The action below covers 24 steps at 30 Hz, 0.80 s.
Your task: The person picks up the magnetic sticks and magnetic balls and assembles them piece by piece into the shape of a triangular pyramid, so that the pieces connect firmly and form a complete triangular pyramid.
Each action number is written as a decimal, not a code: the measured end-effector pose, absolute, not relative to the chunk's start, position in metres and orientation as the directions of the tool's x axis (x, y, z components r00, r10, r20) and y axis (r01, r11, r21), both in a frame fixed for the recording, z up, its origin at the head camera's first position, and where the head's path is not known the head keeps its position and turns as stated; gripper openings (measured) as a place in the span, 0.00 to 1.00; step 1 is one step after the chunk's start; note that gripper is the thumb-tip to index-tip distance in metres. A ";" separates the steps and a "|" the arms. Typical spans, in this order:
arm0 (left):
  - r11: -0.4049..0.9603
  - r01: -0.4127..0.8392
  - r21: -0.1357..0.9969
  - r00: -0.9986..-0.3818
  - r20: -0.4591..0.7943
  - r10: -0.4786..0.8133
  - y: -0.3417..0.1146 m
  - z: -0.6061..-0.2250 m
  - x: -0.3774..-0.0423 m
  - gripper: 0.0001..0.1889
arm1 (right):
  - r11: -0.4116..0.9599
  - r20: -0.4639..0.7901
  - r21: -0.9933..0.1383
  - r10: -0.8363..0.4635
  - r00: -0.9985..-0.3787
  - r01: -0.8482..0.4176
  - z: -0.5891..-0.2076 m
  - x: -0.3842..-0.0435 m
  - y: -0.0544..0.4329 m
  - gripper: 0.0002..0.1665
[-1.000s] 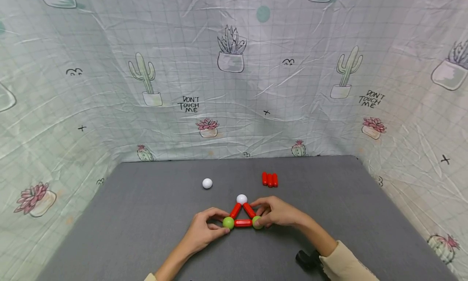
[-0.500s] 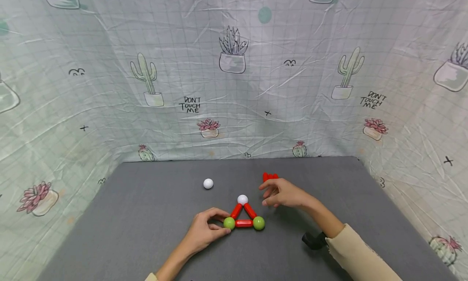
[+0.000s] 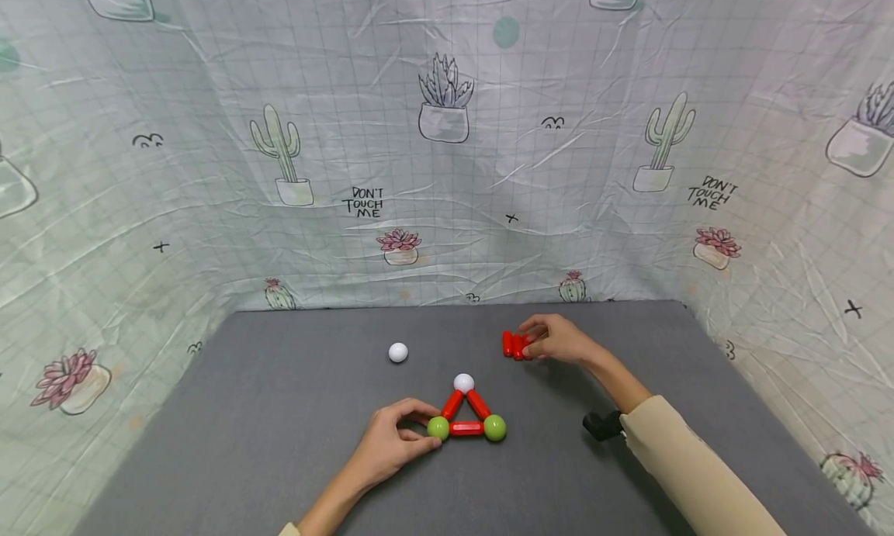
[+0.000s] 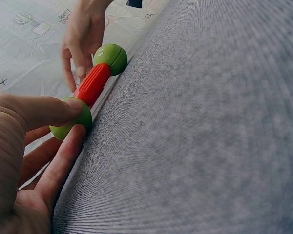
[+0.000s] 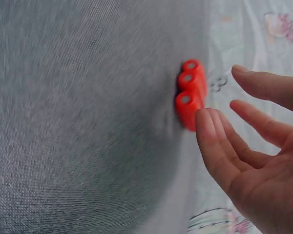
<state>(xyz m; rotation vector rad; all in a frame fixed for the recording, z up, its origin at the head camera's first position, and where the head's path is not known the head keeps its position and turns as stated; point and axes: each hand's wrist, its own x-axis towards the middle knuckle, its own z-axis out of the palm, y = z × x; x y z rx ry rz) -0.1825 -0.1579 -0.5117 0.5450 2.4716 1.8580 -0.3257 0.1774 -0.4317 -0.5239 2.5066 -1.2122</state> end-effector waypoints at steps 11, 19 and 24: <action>0.234 0.255 0.938 -0.942 0.187 0.277 -0.157 -0.510 -0.181 0.19 | 0.633 -0.153 -0.763 -0.368 -0.917 -0.127 -0.449 -0.340 0.183 0.30; 0.230 0.283 0.931 -0.934 0.214 0.286 -0.158 -0.512 -0.182 0.19 | 0.604 -0.147 -0.790 -0.360 -0.921 -0.110 -0.456 -0.344 0.184 0.29; 0.223 0.301 0.927 -0.929 0.232 0.287 -0.159 -0.513 -0.182 0.19 | 0.582 -0.114 -0.805 -0.345 -0.932 -0.117 -0.458 -0.343 0.181 0.26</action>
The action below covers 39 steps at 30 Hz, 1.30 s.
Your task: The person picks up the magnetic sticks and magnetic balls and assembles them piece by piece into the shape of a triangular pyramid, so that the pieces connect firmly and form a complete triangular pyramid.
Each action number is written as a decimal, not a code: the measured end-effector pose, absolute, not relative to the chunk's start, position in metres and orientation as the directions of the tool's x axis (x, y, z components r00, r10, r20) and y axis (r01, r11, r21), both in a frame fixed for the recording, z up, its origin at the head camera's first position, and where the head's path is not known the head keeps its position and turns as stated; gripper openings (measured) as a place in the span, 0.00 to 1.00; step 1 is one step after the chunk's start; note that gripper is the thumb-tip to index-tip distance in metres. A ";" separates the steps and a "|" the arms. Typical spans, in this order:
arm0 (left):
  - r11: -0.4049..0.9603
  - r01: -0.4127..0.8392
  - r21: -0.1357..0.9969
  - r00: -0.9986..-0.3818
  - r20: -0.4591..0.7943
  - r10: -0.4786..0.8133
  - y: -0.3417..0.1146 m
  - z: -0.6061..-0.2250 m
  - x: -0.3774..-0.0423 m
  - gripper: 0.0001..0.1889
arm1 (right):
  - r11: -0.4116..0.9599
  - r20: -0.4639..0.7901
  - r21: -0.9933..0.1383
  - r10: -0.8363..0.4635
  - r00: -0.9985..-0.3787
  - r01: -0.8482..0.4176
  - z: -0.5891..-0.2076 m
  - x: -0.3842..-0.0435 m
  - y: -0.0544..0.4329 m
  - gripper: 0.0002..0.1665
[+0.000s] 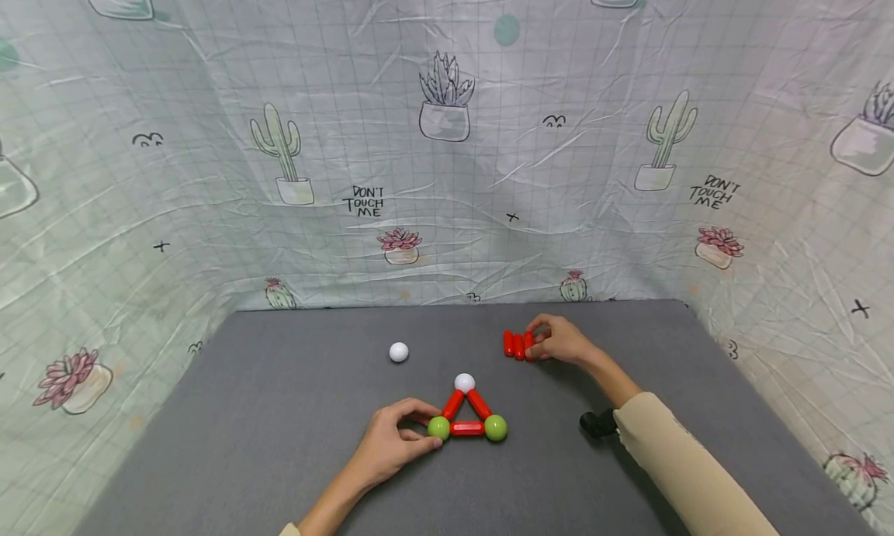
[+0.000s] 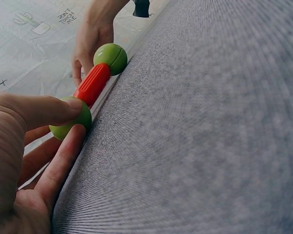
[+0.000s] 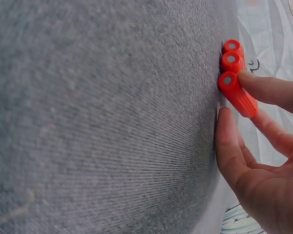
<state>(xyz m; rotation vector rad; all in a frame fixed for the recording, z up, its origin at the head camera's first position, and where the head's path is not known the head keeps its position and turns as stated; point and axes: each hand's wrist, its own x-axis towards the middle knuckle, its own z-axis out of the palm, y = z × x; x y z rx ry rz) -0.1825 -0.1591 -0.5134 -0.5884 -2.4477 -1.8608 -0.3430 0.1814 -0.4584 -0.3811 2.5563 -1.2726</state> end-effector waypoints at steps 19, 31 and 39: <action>0.237 0.251 0.939 -0.943 0.182 0.278 -0.158 -0.511 -0.182 0.20 | 0.570 -0.100 -0.816 -0.301 -0.948 -0.095 -0.456 -0.334 0.180 0.27; 0.240 0.256 0.936 -0.943 0.188 0.275 -0.159 -0.510 -0.181 0.19 | 0.563 -0.050 -0.812 -0.330 -0.943 -0.154 -0.441 -0.320 0.178 0.28; 0.239 0.270 0.933 -0.939 0.200 0.279 -0.159 -0.510 -0.181 0.19 | 0.527 -0.024 -0.822 -0.415 -0.910 -0.218 -0.433 -0.303 0.168 0.28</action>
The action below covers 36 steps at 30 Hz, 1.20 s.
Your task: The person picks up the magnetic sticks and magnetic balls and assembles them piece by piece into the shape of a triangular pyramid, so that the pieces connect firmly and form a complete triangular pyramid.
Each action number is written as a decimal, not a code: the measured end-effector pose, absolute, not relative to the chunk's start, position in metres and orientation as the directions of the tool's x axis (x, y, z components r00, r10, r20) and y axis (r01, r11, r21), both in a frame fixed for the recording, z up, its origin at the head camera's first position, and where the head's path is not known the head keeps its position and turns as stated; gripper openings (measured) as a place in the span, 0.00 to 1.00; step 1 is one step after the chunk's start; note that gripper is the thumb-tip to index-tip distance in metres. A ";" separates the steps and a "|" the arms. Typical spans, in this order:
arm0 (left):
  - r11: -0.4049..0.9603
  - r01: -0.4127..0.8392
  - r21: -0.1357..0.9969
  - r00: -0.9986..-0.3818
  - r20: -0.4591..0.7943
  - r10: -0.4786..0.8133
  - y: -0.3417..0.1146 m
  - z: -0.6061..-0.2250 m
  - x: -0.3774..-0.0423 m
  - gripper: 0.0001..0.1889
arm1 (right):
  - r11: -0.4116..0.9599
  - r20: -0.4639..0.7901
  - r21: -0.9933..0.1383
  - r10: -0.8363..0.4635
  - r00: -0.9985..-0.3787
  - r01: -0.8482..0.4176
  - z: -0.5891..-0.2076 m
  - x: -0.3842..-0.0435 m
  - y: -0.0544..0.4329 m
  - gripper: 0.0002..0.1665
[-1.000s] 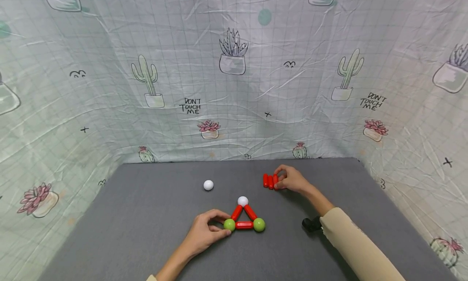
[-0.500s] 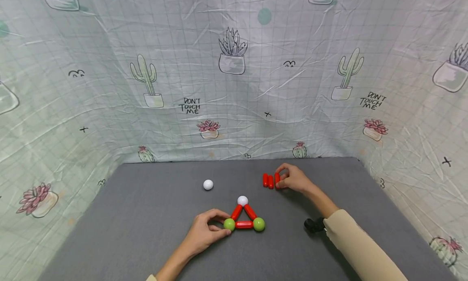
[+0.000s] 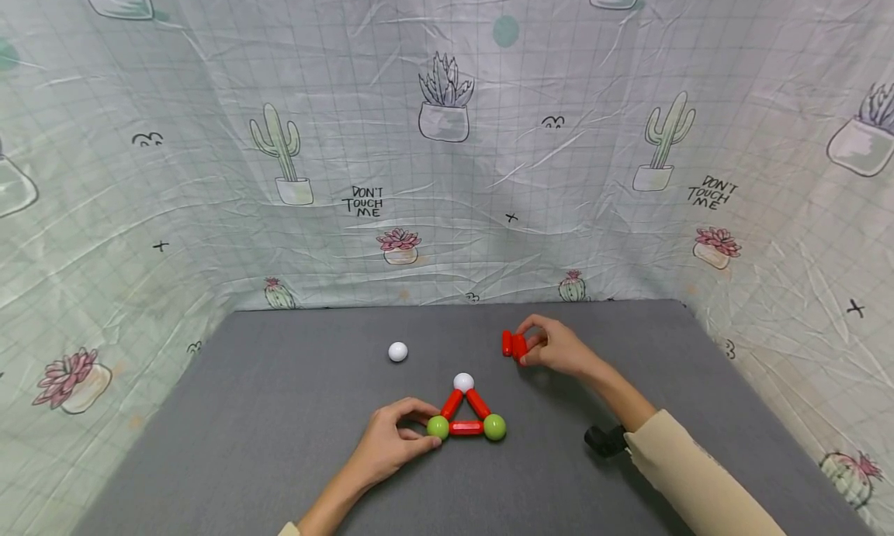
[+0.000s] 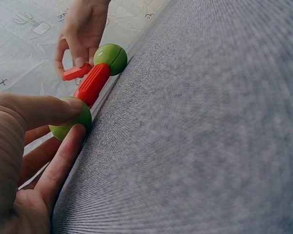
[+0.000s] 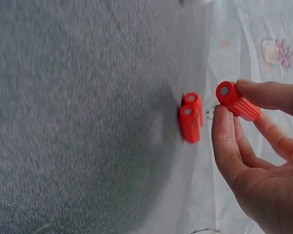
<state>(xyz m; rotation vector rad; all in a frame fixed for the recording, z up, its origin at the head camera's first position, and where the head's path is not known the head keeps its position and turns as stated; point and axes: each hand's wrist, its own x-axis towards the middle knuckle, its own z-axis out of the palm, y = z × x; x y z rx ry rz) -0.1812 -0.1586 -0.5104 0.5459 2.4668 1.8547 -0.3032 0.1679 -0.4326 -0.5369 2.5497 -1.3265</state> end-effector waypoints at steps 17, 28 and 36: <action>0.240 0.269 0.933 -0.939 0.199 0.279 -0.159 -0.511 -0.181 0.19 | 0.483 0.014 -0.794 -0.593 -0.805 -0.369 -0.439 -0.275 0.154 0.23; 0.246 0.269 0.931 -0.941 0.200 0.275 -0.159 -0.512 -0.182 0.19 | 0.447 -0.002 -0.817 -0.635 -0.772 -0.365 -0.439 -0.260 0.141 0.20; 0.239 0.275 0.931 -0.938 0.206 0.278 -0.159 -0.511 -0.183 0.20 | 0.433 0.009 -0.810 -0.666 -0.745 -0.396 -0.438 -0.251 0.134 0.19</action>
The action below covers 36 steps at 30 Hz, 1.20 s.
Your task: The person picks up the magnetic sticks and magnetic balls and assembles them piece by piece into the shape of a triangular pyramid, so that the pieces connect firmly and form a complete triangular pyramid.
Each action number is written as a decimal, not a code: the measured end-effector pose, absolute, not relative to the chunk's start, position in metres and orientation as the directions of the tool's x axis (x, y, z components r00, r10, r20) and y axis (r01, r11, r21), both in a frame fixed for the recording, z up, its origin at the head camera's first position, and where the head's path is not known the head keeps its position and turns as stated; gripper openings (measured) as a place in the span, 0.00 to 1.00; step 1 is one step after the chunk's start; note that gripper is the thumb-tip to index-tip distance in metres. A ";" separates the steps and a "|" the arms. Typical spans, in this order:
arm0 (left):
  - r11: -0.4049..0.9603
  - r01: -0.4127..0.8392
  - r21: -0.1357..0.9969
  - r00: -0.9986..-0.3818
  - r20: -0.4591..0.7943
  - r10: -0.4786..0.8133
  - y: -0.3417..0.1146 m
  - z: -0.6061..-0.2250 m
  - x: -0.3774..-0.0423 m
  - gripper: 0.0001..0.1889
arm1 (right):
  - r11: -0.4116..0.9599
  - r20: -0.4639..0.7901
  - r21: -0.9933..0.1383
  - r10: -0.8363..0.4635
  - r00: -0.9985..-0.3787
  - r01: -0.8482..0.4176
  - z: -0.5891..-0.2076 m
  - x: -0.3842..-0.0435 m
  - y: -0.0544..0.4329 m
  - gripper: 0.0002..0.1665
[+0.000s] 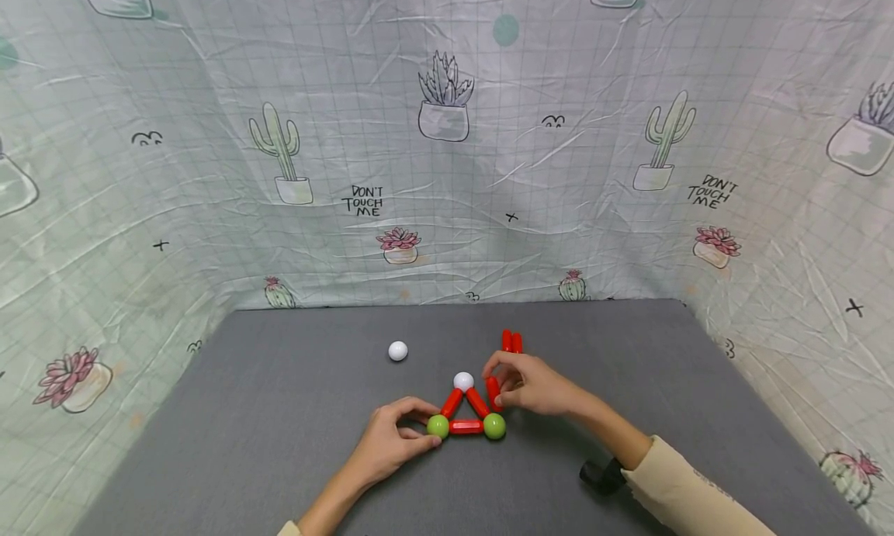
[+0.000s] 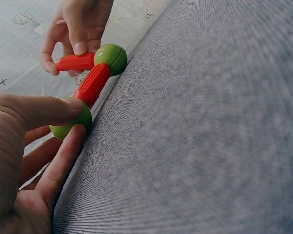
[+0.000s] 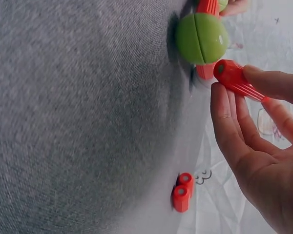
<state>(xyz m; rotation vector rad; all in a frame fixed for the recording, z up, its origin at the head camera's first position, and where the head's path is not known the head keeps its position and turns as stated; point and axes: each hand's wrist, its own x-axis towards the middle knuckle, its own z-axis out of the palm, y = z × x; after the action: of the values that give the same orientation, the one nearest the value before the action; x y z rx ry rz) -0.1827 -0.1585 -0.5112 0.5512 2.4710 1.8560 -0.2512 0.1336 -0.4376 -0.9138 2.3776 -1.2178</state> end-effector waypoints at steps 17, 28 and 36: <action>0.235 0.288 0.928 -0.934 0.219 0.282 -0.159 -0.513 -0.183 0.19 | 0.406 0.006 -0.819 -0.699 -0.715 -0.404 -0.434 -0.245 0.127 0.19; 0.255 0.275 0.927 -0.940 0.203 0.275 -0.158 -0.512 -0.183 0.19 | 0.407 -0.006 -0.820 -0.709 -0.705 -0.402 -0.434 -0.244 0.125 0.17; 0.250 0.281 0.927 -0.938 0.210 0.277 -0.158 -0.513 -0.183 0.19 | 0.389 -0.020 -0.841 -0.719 -0.695 -0.377 -0.437 -0.246 0.127 0.16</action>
<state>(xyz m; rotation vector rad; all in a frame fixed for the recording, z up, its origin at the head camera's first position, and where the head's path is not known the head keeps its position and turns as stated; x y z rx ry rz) -0.1832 -0.1584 -0.5127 0.5552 2.4864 1.8440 -0.2459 0.1268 -0.4375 -0.9481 2.2705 -1.2256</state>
